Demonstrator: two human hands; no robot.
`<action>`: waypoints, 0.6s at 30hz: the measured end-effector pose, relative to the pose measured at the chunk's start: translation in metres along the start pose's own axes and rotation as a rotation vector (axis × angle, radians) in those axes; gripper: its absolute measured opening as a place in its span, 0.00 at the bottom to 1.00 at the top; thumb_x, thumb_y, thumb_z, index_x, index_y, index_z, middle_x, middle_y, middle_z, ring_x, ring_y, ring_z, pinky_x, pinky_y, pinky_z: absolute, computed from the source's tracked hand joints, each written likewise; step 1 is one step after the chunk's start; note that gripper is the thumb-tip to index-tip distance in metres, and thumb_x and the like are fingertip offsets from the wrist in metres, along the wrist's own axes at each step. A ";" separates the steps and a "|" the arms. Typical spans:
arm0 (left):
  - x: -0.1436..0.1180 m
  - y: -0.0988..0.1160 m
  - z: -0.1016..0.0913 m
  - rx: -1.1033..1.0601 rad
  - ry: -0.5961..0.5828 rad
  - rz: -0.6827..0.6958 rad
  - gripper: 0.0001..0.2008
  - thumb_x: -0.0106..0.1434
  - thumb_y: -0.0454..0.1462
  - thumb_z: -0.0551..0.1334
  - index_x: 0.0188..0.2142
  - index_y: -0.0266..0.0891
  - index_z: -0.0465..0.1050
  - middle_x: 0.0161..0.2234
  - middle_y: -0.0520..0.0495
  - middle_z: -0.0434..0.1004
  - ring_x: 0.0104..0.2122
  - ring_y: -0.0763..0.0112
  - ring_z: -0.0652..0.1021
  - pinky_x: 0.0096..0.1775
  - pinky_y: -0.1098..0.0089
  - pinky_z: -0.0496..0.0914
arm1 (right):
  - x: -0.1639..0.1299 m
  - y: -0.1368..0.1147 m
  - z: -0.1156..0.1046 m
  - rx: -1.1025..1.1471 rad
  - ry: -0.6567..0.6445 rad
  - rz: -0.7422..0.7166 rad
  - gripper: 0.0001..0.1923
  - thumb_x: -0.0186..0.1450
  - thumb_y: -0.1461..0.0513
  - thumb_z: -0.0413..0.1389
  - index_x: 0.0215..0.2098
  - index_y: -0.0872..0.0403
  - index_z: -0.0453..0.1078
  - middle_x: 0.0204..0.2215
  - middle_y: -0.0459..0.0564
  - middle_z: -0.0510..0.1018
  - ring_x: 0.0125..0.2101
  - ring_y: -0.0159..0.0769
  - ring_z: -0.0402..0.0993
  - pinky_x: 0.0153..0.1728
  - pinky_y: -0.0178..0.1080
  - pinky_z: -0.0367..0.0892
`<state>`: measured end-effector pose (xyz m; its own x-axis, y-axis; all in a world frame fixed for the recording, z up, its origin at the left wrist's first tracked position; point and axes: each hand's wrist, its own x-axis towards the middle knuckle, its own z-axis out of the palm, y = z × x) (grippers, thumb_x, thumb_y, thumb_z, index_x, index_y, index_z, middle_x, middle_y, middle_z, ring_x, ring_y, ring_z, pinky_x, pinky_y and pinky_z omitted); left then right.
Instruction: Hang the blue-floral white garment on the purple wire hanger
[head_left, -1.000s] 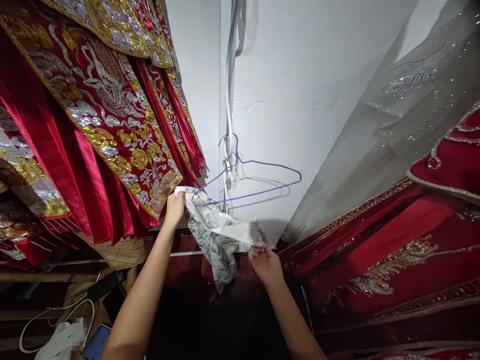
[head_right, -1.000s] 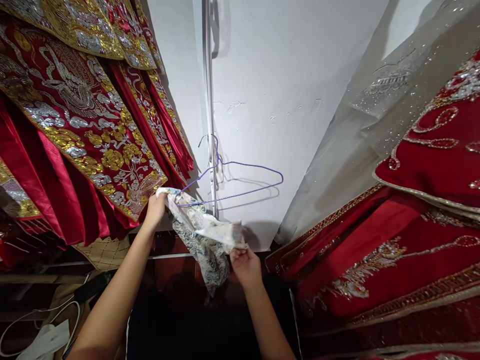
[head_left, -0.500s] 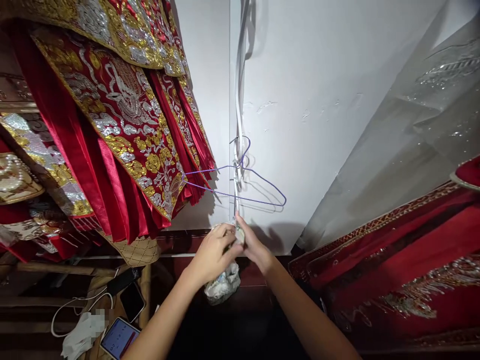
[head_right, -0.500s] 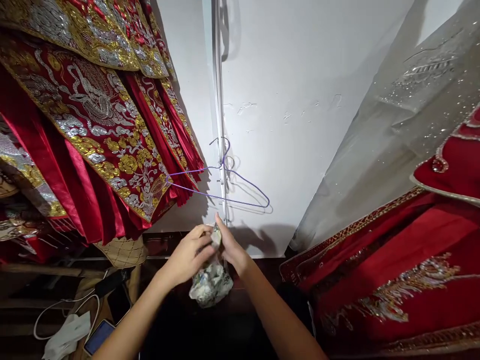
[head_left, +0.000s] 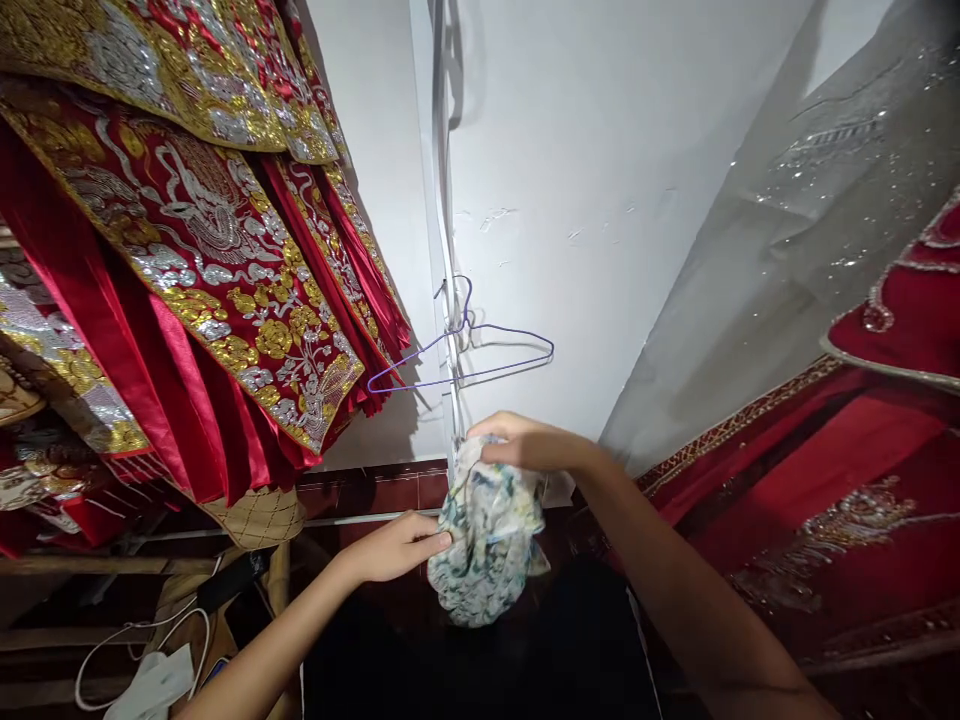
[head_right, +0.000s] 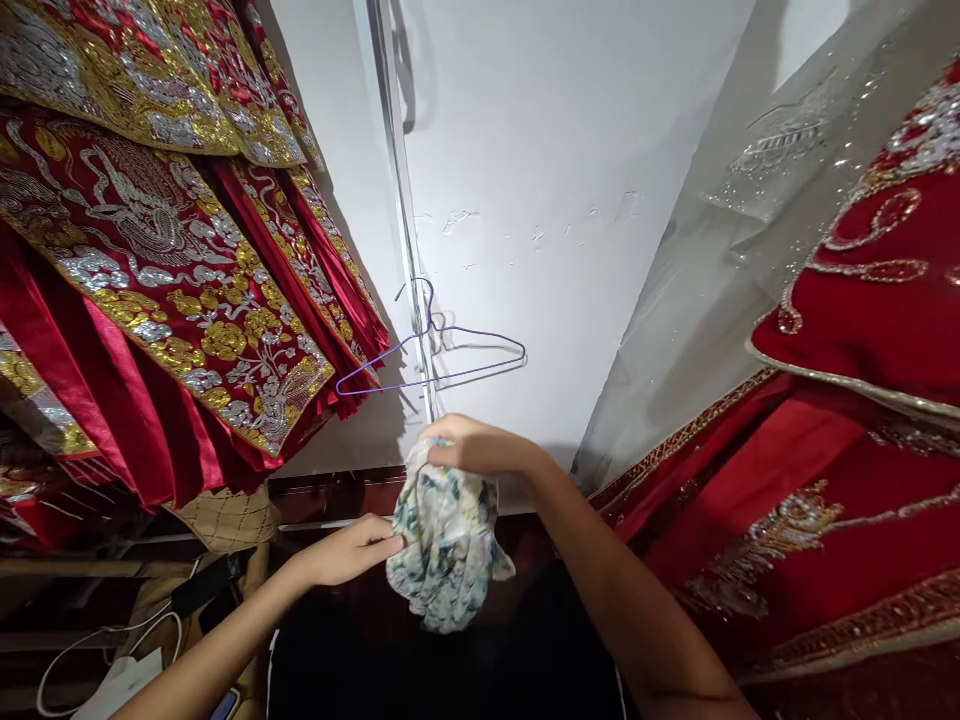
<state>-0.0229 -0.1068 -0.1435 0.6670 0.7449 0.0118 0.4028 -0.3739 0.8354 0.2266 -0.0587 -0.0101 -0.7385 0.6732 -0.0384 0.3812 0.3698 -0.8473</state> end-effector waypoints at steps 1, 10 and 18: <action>-0.001 0.004 -0.002 -0.017 0.013 0.026 0.20 0.68 0.53 0.54 0.37 0.37 0.71 0.37 0.47 0.73 0.39 0.65 0.73 0.47 0.65 0.68 | -0.001 -0.002 -0.005 -0.007 0.016 -0.020 0.06 0.62 0.61 0.54 0.28 0.54 0.70 0.25 0.43 0.70 0.27 0.32 0.63 0.28 0.35 0.58; 0.016 0.043 -0.022 0.014 0.089 0.126 0.14 0.68 0.46 0.58 0.43 0.37 0.73 0.41 0.48 0.77 0.42 0.64 0.75 0.47 0.68 0.67 | 0.009 -0.001 0.002 -0.115 -0.016 -0.183 0.10 0.61 0.65 0.54 0.38 0.54 0.76 0.34 0.47 0.78 0.35 0.35 0.72 0.36 0.35 0.65; -0.010 0.023 -0.049 0.464 0.155 -0.137 0.16 0.70 0.45 0.52 0.33 0.39 0.71 0.30 0.49 0.76 0.31 0.65 0.75 0.34 0.72 0.64 | 0.065 0.094 -0.031 0.030 0.736 -0.122 0.28 0.60 0.64 0.51 0.59 0.49 0.67 0.60 0.51 0.69 0.55 0.44 0.70 0.55 0.44 0.64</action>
<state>-0.0510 -0.0958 -0.0969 0.5020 0.8644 0.0303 0.7396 -0.4471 0.5030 0.2319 0.0400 -0.0760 -0.2071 0.8872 0.4123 0.2978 0.4586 -0.8372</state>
